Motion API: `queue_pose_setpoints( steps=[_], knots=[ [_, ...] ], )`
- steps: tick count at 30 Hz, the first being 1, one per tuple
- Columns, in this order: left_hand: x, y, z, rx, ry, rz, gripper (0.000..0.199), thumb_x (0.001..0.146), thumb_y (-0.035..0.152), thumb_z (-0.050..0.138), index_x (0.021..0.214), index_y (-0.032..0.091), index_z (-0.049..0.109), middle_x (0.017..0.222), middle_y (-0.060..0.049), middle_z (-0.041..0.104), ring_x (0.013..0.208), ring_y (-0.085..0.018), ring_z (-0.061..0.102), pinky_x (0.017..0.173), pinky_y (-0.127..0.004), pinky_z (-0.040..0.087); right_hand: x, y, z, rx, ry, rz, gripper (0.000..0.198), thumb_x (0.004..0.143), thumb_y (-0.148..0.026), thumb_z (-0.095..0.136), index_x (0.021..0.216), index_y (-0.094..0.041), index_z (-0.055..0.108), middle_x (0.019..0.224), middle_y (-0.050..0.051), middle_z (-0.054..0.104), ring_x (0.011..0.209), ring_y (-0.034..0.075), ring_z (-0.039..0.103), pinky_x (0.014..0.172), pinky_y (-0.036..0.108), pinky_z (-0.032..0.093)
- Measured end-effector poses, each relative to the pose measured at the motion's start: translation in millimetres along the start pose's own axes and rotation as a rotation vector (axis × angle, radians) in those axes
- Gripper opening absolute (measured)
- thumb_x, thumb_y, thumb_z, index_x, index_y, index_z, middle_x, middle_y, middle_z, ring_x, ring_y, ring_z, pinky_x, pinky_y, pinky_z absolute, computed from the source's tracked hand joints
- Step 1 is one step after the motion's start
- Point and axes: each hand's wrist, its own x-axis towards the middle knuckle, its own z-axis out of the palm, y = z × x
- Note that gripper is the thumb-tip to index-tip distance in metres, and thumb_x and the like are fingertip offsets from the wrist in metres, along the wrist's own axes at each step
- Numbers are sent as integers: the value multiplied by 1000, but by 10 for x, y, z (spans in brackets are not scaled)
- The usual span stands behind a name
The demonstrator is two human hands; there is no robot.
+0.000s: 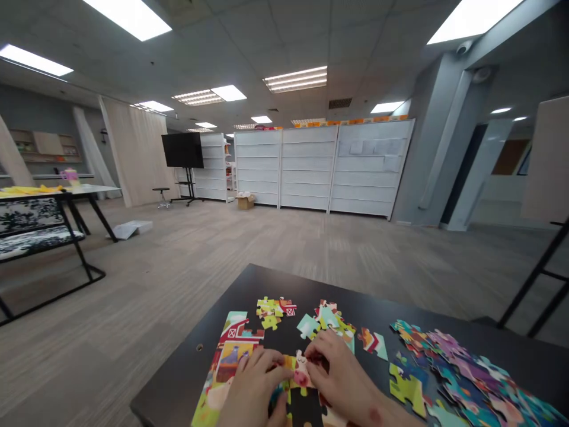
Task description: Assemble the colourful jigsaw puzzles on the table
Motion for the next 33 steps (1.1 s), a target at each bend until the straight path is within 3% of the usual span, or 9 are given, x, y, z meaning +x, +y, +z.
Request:
queue_pose_setpoints(
  steps=[4,7,10,13,15,20,24,28,33],
  knots=[
    [6,-17,40,-45,33,16,48,71,11,55,112,29,71,120,-8,67,114,-32,58,99,-48,44,-44,-51,-50,39,-48,-124,19,81,-12,59,94,-22,69,101,6,64,96,22,59,86,37,47],
    [-4,13,22,-296,224,27,39,75,13,55,109,24,70,115,-9,68,109,-29,60,97,-42,46,-62,-88,-54,28,-98,-220,19,81,-14,62,95,-24,70,108,5,65,101,23,59,92,40,45],
    [-21,0,-95,-691,478,-124,20,86,28,56,100,21,68,101,-8,69,92,-25,65,79,-32,52,-58,-108,-50,11,-105,-215,14,85,-16,59,92,-23,69,104,6,66,97,23,60,89,40,47],
    [-53,-118,-285,-1025,669,-277,19,83,37,64,89,20,65,87,-4,68,79,-20,63,68,-26,49,-43,-128,-61,0,-104,-211,15,90,-18,54,91,-22,68,104,7,65,96,23,60,87,40,48],
    [-91,-222,-412,-1104,725,-291,18,79,35,68,85,19,64,83,-2,66,76,-17,62,68,-24,48,-36,-139,-81,-9,-116,-229,16,91,-19,52,93,-22,68,106,8,64,98,24,59,87,40,49],
    [-201,-275,-608,-796,472,-270,16,83,30,60,91,18,66,85,-3,68,75,-18,63,70,-26,49,-32,-102,-122,-28,-198,-283,20,91,-20,54,104,-25,68,114,8,63,104,25,58,91,42,48],
    [-216,-138,-565,-395,347,-223,25,88,22,49,105,20,66,112,-8,68,105,-23,62,93,-35,48,-38,-18,-116,-6,-223,-266,22,94,-25,53,110,-27,69,121,9,63,109,27,58,93,42,48],
    [-243,-131,-448,-136,168,-228,49,81,16,55,129,24,60,146,-11,51,140,-29,40,115,-49,33,-11,-11,-146,28,-243,-263,20,95,-31,59,105,-28,75,118,7,70,110,27,59,94,41,47],
    [-365,-292,-560,-56,-89,-293,68,81,27,65,147,32,48,163,-7,29,151,-31,19,120,-56,18,-1,-110,-237,21,-267,-327,23,97,-31,57,89,-27,78,102,4,75,102,24,59,91,37,46]
  ],
)
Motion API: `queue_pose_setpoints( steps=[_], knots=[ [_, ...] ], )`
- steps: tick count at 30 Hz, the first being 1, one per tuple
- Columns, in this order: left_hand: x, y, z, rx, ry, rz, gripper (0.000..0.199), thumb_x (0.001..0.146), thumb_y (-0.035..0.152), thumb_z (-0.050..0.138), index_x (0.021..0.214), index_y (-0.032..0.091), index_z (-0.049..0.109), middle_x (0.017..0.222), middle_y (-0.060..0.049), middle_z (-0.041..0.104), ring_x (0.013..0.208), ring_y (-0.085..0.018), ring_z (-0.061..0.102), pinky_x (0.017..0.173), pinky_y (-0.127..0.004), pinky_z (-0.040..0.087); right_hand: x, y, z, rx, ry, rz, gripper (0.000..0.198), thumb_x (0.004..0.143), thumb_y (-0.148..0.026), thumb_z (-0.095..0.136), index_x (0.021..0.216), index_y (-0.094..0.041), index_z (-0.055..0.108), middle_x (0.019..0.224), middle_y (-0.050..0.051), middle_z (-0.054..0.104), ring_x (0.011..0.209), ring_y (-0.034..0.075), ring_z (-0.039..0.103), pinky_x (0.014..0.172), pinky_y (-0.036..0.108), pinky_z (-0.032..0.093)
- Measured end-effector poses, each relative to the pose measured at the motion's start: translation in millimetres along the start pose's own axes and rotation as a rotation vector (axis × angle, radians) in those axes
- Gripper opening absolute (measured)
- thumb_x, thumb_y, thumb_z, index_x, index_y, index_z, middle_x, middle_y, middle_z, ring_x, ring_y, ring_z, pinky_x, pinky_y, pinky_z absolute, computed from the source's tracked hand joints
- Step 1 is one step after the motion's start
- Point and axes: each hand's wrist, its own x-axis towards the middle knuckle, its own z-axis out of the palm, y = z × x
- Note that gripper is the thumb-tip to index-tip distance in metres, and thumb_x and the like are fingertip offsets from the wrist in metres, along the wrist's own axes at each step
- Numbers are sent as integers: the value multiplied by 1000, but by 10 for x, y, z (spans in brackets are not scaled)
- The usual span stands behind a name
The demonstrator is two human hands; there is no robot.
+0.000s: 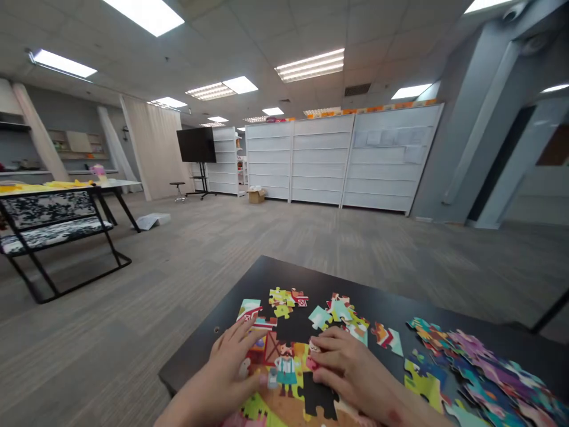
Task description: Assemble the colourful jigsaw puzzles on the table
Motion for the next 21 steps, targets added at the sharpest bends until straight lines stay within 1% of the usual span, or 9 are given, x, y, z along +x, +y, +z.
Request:
queue_pose_setpoints(
  steps=[3,5,7,9,10,12,15,17,21],
  knots=[
    [-49,-105,-144,48,-134,-112,89,67,34,80,149,31,45,163,-8,25,152,-34,12,121,-56,10,-34,37,-2,19,43,4,29,97,-22,48,92,-25,77,103,6,74,98,23,61,89,38,47],
    [-61,-157,-207,89,-153,-163,95,61,35,84,148,31,46,162,-8,25,151,-35,11,121,-54,11,-52,141,25,88,124,109,36,93,-16,42,104,-23,75,105,7,75,99,23,63,91,40,48],
    [-55,-192,-234,123,-145,-186,94,61,35,84,147,31,47,162,-7,26,151,-35,11,121,-54,13,-54,272,62,178,217,260,43,88,-14,40,114,-21,73,110,9,75,103,24,65,95,42,48],
    [-41,-211,-237,140,-142,-186,94,60,39,85,146,33,48,162,-6,26,151,-37,12,120,-56,14,-45,371,95,252,259,353,46,83,-12,40,113,-20,75,113,10,75,105,25,67,98,44,48],
    [-34,-215,-233,140,-145,-178,95,59,42,86,146,34,48,162,-7,25,151,-38,12,120,-57,14,-40,393,108,272,264,359,45,81,-12,41,108,-20,76,111,9,75,104,25,67,98,44,49],
    [-25,-215,-223,140,-150,-170,96,59,46,85,146,34,48,163,-7,25,150,-39,13,119,-57,15,-36,374,119,269,243,300,39,79,-12,46,102,-21,78,110,9,75,103,25,67,96,42,50],
    [-27,-224,-198,157,-145,-178,96,58,37,84,147,33,48,163,-7,25,151,-38,14,120,-54,16,-50,239,90,162,164,151,29,83,-19,57,104,-23,77,119,11,69,108,25,64,94,39,51],
    [-31,-260,-170,158,-116,-166,96,58,30,83,147,35,48,163,-6,27,151,-37,16,120,-53,17,-59,138,38,65,107,80,23,88,-23,58,102,-24,77,124,11,65,111,26,62,94,39,50],
    [-13,-410,-107,150,-31,-91,91,59,32,82,144,34,51,161,-6,32,150,-36,21,119,-51,23,-57,-3,-77,-80,27,-3,24,94,-21,51,97,-24,75,114,10,68,103,25,62,92,40,49]
  ],
)
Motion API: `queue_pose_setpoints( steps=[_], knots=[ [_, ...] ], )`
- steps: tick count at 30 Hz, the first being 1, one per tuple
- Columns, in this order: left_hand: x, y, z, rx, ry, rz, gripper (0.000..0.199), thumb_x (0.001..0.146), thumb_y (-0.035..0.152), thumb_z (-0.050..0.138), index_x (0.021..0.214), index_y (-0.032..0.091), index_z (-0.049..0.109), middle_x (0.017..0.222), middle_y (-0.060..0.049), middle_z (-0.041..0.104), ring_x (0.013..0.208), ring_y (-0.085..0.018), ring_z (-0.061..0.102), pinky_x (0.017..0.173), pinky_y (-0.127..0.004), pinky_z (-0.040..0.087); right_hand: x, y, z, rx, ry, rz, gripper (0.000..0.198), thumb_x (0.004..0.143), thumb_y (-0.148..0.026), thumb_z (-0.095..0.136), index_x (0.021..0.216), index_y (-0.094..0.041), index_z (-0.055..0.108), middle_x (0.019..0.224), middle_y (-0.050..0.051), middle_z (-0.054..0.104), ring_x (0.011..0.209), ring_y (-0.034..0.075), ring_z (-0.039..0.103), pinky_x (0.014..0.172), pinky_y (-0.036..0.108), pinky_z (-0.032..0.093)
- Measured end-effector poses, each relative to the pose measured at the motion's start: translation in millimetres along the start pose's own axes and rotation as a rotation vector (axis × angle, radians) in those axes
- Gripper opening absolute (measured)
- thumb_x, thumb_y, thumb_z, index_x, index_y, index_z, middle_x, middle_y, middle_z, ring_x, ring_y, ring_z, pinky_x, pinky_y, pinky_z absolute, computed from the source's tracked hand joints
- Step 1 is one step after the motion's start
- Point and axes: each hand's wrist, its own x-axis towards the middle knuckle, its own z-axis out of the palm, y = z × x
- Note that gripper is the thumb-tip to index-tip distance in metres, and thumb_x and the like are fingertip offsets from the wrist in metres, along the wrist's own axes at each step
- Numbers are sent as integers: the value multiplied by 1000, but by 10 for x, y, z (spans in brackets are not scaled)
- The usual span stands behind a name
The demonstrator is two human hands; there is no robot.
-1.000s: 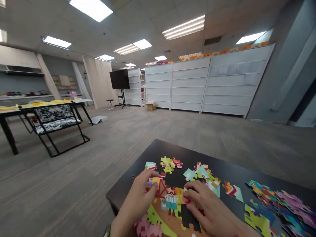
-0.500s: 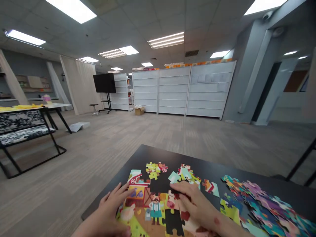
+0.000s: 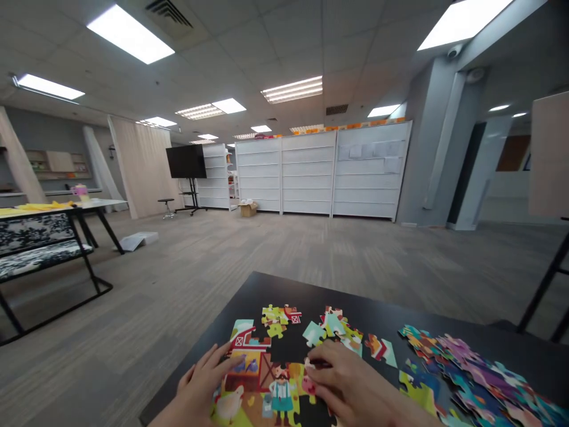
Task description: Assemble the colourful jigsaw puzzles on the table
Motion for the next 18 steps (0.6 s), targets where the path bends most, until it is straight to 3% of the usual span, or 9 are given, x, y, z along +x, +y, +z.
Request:
queue_pose_setpoints(
  steps=[4,8,11,14,18],
  knots=[
    [92,-23,112,17,71,117,84,60,32,82,140,34,57,157,-7,39,147,-37,28,116,-47,30,-12,-2,-10,8,-4,13,24,95,-22,50,93,-24,74,105,7,69,95,22,63,87,35,50],
    [256,255,370,55,109,92,56,76,27,72,131,38,65,152,-8,47,143,-36,37,113,-52,32,105,203,57,50,120,86,34,94,-19,48,122,-24,65,122,10,63,106,22,62,94,35,49],
    [369,493,625,37,86,89,61,76,40,77,134,42,60,156,-8,39,143,-41,34,111,-61,32,416,440,103,48,188,193,45,93,-14,41,134,-19,59,127,12,62,116,23,57,104,38,43],
    [398,636,813,41,193,117,59,80,54,72,136,41,60,154,-8,43,141,-42,39,111,-61,31,801,640,166,55,164,252,52,85,-19,55,137,-14,57,135,15,60,128,29,51,111,44,36],
    [315,742,841,63,287,127,49,85,52,66,131,36,65,150,-9,50,139,-41,42,111,-62,28,1091,767,247,110,124,304,60,67,-18,70,126,-14,66,123,13,69,119,32,57,105,42,41]
  ],
)
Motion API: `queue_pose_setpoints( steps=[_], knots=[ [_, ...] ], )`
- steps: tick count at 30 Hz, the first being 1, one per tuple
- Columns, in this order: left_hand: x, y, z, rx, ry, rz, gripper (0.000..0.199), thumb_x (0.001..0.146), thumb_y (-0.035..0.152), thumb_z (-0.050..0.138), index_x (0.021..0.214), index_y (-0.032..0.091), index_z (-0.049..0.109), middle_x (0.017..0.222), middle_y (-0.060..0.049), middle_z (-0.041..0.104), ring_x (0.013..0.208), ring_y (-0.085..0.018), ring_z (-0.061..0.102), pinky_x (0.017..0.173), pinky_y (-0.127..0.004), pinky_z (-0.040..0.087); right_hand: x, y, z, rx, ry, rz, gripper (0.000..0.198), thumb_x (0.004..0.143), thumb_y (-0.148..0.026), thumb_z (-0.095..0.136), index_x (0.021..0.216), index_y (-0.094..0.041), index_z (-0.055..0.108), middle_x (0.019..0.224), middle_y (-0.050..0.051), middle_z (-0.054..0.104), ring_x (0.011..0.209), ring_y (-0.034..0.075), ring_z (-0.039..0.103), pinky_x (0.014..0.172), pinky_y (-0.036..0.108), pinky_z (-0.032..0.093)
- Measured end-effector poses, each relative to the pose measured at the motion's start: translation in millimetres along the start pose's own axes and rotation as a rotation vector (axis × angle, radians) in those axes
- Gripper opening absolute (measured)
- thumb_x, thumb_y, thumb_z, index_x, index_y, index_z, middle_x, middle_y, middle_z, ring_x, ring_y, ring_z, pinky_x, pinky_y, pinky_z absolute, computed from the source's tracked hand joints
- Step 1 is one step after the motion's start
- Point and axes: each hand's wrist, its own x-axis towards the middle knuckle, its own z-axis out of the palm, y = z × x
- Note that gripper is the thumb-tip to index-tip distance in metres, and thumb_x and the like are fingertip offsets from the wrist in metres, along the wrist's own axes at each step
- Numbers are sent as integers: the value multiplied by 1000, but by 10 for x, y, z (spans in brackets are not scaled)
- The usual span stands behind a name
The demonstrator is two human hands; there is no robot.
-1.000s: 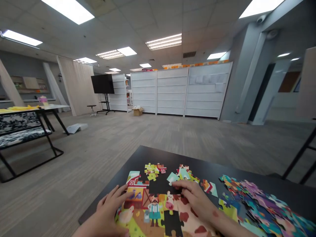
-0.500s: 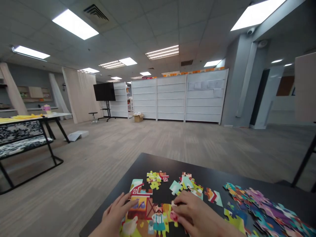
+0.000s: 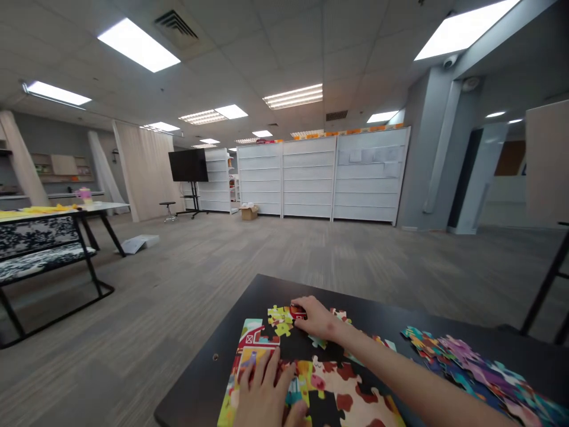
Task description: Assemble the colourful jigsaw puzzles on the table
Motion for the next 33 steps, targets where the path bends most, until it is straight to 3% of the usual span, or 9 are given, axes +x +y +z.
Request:
queue_pose_setpoints(
  steps=[4,8,12,17,20,23,27,33],
  knots=[
    [-18,52,-139,-38,-30,-1,53,85,47,64,136,32,61,154,-9,45,142,-40,36,114,-62,23,-37,9,-34,105,43,50,63,64,-12,65,127,-18,65,110,8,71,103,26,63,94,37,46],
    [13,44,-173,-118,-129,9,63,85,50,62,143,27,55,157,-11,40,144,-41,32,114,-62,20,-170,-46,-52,279,52,93,36,75,-17,54,108,-18,68,83,2,70,77,19,66,73,30,51],
    [21,47,-95,-83,-15,-49,60,80,51,65,132,19,63,150,-15,49,140,-42,38,113,-56,25,-274,-187,99,459,40,155,28,73,-21,51,99,-18,59,58,-6,58,52,16,62,51,25,47],
    [16,58,-47,-32,124,-22,49,82,52,63,118,19,67,133,-15,62,125,-39,52,105,-47,36,-384,-346,276,581,128,160,47,67,-22,54,114,-21,54,78,-5,61,55,12,60,54,23,47],
    [25,85,-34,-28,157,-47,47,81,55,62,112,20,70,129,-15,64,121,-39,55,104,-49,36,-428,-338,342,567,150,160,24,69,-27,60,92,-19,60,72,-4,61,58,13,59,55,24,44],
    [20,102,-11,-12,166,-82,54,80,55,61,120,20,68,132,-14,63,124,-39,54,106,-50,35,-446,-279,406,521,162,194,17,71,-33,65,75,-21,53,59,-5,59,54,13,55,52,23,39],
    [-21,69,24,76,206,-43,67,83,52,56,142,20,55,148,-14,52,131,-39,48,104,-48,37,-448,-234,440,437,183,237,20,77,-34,63,73,-23,46,57,-4,60,53,13,53,52,23,36],
    [-34,49,106,157,232,17,56,87,43,51,140,26,58,146,-7,56,127,-38,52,105,-50,35,-469,-272,343,206,218,230,20,67,-19,66,68,-23,46,57,-8,49,56,12,46,54,24,29]
  ],
)
